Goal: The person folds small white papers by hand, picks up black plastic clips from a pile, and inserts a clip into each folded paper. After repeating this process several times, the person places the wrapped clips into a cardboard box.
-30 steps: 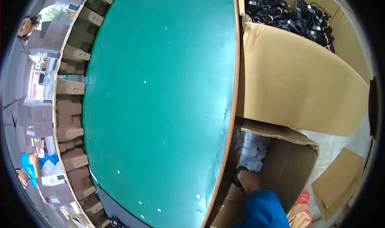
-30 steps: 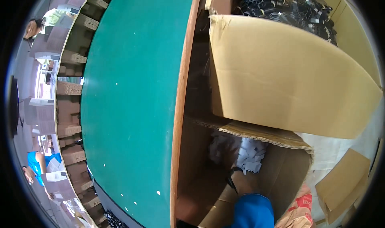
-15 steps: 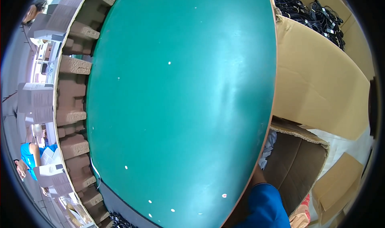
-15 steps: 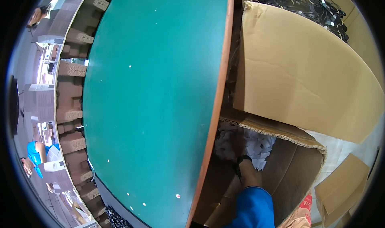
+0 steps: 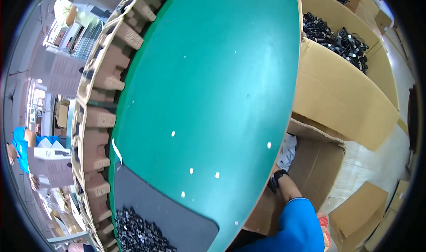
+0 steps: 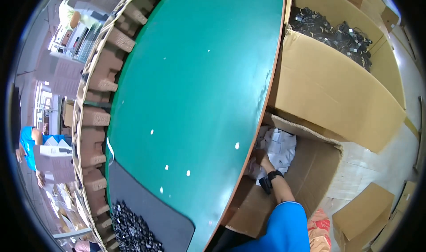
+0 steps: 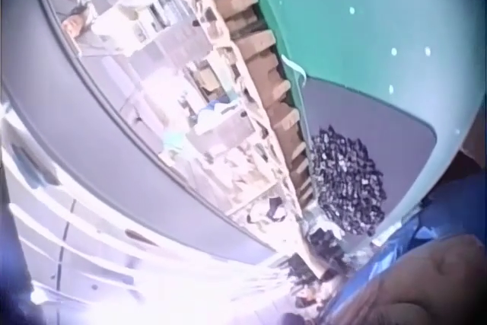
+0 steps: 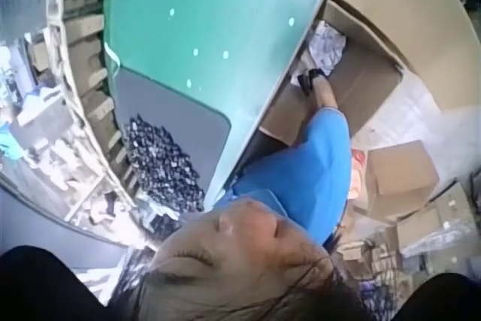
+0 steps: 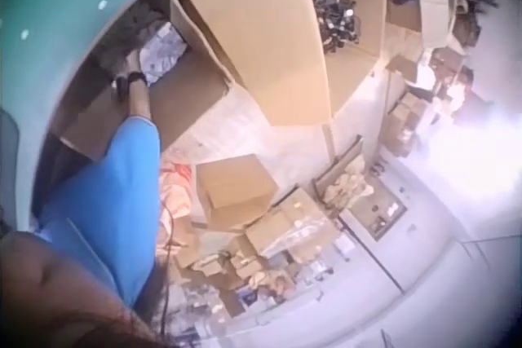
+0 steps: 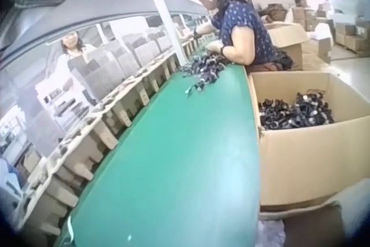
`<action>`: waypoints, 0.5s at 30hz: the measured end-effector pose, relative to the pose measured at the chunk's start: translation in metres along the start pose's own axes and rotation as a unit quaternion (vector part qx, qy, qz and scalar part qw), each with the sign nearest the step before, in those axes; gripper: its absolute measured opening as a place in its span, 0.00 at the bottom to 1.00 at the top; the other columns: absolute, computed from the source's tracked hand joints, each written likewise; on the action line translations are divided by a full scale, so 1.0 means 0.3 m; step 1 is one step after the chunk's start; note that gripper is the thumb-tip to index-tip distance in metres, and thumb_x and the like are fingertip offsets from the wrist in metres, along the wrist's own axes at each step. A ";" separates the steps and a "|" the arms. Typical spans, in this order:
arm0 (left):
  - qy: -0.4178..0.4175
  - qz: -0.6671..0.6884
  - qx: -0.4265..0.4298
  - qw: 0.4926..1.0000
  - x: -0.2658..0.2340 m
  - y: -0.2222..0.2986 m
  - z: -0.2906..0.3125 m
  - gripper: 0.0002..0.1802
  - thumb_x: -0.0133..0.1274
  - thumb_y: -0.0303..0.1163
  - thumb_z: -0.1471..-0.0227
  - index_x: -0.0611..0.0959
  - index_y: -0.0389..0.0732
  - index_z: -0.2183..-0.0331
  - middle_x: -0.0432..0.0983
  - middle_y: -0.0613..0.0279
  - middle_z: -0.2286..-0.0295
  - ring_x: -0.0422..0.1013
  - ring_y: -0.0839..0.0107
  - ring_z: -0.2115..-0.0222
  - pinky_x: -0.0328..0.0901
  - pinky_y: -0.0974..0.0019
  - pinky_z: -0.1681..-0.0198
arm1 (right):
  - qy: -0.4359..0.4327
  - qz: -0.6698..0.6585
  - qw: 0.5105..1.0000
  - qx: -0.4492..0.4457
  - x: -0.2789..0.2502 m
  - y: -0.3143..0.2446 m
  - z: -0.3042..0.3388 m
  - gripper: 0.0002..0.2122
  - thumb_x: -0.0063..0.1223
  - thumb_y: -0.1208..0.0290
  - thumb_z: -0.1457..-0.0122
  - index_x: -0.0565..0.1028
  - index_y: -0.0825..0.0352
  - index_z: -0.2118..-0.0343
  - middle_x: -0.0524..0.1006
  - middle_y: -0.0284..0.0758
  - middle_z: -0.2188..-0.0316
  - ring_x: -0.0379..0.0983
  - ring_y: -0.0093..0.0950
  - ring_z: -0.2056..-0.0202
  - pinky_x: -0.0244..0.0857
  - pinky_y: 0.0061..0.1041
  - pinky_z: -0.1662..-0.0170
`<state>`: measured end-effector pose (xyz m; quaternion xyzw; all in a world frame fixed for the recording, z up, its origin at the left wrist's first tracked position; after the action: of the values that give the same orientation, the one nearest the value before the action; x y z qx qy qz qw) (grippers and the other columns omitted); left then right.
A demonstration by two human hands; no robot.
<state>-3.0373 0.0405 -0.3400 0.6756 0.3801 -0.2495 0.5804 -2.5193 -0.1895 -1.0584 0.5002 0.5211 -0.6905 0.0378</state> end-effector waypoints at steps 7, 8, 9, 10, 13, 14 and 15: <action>-0.036 0.071 -0.012 0.997 -0.136 -0.145 0.016 0.11 0.51 0.26 0.50 0.75 0.32 0.64 0.72 0.56 0.73 0.69 0.71 0.77 0.66 0.71 0.74 | -0.100 0.022 0.991 0.091 -0.569 -0.119 -0.102 0.14 0.60 0.69 0.65 0.78 0.68 0.71 0.77 0.45 0.69 0.74 0.44 0.64 0.69 0.32 0.63; -0.021 0.079 -0.014 0.997 -0.176 -0.170 0.033 0.10 0.51 0.26 0.50 0.75 0.32 0.64 0.72 0.56 0.73 0.69 0.71 0.77 0.66 0.71 0.74 | -0.187 0.095 0.964 0.165 -0.640 -0.241 -0.124 0.16 0.66 0.65 0.64 0.77 0.63 0.69 0.78 0.41 0.68 0.75 0.37 0.65 0.69 0.31 0.62; -0.017 0.096 -0.015 0.995 -0.197 -0.190 0.042 0.10 0.51 0.26 0.50 0.75 0.32 0.64 0.72 0.56 0.73 0.69 0.72 0.78 0.66 0.71 0.74 | -0.175 0.080 0.974 0.119 -0.769 -0.381 -0.125 0.15 0.65 0.66 0.65 0.78 0.63 0.71 0.78 0.40 0.69 0.75 0.35 0.67 0.69 0.30 0.63; -0.015 0.113 -0.017 0.993 -0.211 -0.211 0.047 0.10 0.51 0.26 0.50 0.76 0.32 0.65 0.72 0.57 0.74 0.69 0.72 0.78 0.66 0.71 0.74 | -0.163 0.066 0.981 0.075 -0.884 -0.509 -0.117 0.14 0.65 0.67 0.66 0.78 0.63 0.73 0.78 0.39 0.71 0.75 0.34 0.68 0.69 0.30 0.64; 0.000 0.163 -0.027 0.986 -0.250 -0.289 0.065 0.09 0.51 0.26 0.50 0.76 0.31 0.66 0.72 0.57 0.74 0.69 0.72 0.78 0.66 0.71 0.75 | -0.115 -0.013 0.993 0.002 -1.250 -0.845 -0.019 0.05 0.56 0.75 0.62 0.77 0.67 0.79 0.77 0.35 0.76 0.74 0.27 0.70 0.67 0.25 0.65; 0.005 0.175 -0.031 0.984 -0.258 -0.310 0.072 0.09 0.51 0.26 0.50 0.77 0.31 0.66 0.72 0.57 0.74 0.68 0.72 0.78 0.65 0.71 0.75 | -0.104 -0.043 0.994 0.014 -1.356 -0.938 0.023 0.03 0.52 0.78 0.60 0.77 0.68 0.80 0.77 0.34 0.77 0.73 0.25 0.71 0.66 0.24 0.66; 0.006 0.187 -0.035 0.982 -0.259 -0.328 0.071 0.09 0.51 0.26 0.50 0.77 0.31 0.67 0.72 0.57 0.74 0.68 0.72 0.78 0.65 0.72 0.75 | -0.099 -0.065 0.991 0.063 -1.462 -1.044 0.059 0.04 0.50 0.79 0.59 0.77 0.69 0.81 0.77 0.34 0.76 0.73 0.24 0.71 0.65 0.23 0.66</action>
<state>-3.1596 0.0060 -0.3422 0.7152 0.2586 -0.1190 0.6383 -2.4927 -0.2665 -0.5252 0.3960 0.5016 -0.7690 0.0124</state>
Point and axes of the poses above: each hand's wrist, its own z-axis away from the middle knuckle, its own x-axis out of the palm, y = z × x, the point moved 9 cm from there along -z, towards the middle knuckle
